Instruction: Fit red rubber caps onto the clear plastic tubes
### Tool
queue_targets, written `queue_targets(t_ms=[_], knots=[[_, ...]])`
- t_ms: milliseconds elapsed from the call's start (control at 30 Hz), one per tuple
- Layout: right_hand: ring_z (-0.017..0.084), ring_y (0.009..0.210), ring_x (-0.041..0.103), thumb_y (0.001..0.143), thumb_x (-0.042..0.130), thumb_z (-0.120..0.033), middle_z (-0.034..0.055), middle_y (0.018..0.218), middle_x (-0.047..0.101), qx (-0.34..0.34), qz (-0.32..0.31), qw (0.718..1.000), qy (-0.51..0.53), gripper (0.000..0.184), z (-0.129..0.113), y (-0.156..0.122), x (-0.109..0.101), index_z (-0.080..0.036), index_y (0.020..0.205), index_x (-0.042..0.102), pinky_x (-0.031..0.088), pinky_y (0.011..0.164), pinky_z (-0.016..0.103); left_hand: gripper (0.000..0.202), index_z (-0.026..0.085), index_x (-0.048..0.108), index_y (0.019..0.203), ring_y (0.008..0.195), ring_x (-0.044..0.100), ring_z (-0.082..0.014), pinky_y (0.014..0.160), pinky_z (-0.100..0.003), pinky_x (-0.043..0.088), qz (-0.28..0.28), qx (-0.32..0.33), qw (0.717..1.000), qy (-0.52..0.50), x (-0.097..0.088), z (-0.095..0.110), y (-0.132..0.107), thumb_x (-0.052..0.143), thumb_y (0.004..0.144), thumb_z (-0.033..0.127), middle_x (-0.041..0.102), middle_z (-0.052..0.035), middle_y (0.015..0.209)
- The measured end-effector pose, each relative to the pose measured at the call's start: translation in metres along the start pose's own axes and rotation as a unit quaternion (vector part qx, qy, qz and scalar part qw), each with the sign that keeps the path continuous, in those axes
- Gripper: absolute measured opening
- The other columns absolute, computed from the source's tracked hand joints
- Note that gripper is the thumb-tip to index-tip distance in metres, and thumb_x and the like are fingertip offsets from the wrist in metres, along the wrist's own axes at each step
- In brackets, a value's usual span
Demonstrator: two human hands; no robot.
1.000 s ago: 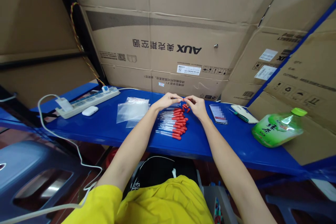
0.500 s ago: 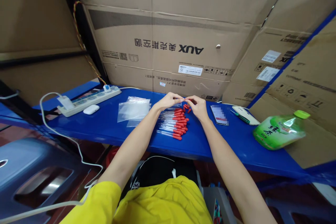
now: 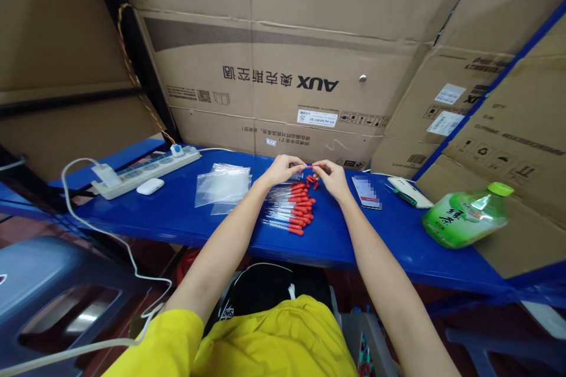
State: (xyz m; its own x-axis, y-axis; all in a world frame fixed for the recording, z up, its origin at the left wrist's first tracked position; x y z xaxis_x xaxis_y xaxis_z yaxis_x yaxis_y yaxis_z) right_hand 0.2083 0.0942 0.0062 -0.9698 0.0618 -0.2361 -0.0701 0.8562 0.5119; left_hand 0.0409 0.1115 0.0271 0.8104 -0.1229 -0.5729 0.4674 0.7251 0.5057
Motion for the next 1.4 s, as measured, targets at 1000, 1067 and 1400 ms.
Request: queue_targets(t_ms=[1000, 1067, 1400], knots=[[0.027, 0.068, 0.075, 0.071, 0.081, -0.059, 0.008, 0.072, 0.077, 0.024, 0.006, 0.999, 0.045, 0.045, 0.005, 0.0, 0.007, -0.018, 0.09, 0.077, 0.063, 0.071, 0.041, 0.028, 0.015, 0.083, 0.096, 0.082, 0.069, -0.0209, 0.077, -0.03, 0.052, 0.02, -0.014, 0.998, -0.061, -0.003, -0.008, 0.0, 0.075, 0.084, 0.039, 0.079, -0.0109, 0.092], [0.027, 0.069, 0.076, 0.07, 0.082, -0.057, 0.0079, 0.073, 0.077, 0.028, 0.011, 0.998, 0.054, 0.044, 0.008, 0.001, 0.006, -0.018, 0.089, 0.076, 0.063, 0.071, 0.041, 0.027, 0.015, 0.083, 0.096, 0.081, 0.068, -0.0201, 0.076, -0.03, 0.051, 0.024, -0.014, 0.998, -0.055, -0.003, -0.009, 0.0, 0.074, 0.084, 0.038, 0.079, -0.0108, 0.094], [0.027, 0.069, 0.076, 0.067, 0.085, -0.053, 0.0081, 0.074, 0.077, 0.033, 0.025, 0.996, 0.078, 0.041, 0.009, 0.002, 0.006, -0.017, 0.087, 0.076, 0.063, 0.071, 0.04, 0.025, 0.017, 0.082, 0.096, 0.072, 0.06, -0.0154, 0.068, -0.028, 0.042, 0.046, 0.016, 0.999, 0.01, -0.005, 0.001, 0.0, 0.073, 0.087, 0.039, 0.077, -0.0076, 0.091]])
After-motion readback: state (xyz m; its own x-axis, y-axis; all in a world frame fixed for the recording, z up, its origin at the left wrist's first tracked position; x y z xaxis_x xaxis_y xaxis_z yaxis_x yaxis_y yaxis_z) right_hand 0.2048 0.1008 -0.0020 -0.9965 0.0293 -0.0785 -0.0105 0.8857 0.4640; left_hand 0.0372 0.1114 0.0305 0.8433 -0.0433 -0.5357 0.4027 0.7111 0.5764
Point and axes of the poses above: each hand's wrist, its own y-axis towards the middle knuckle, its own x-axis out of the palm, z = x × y, the point moved 9 cm from there along y, towards the middle knuckle
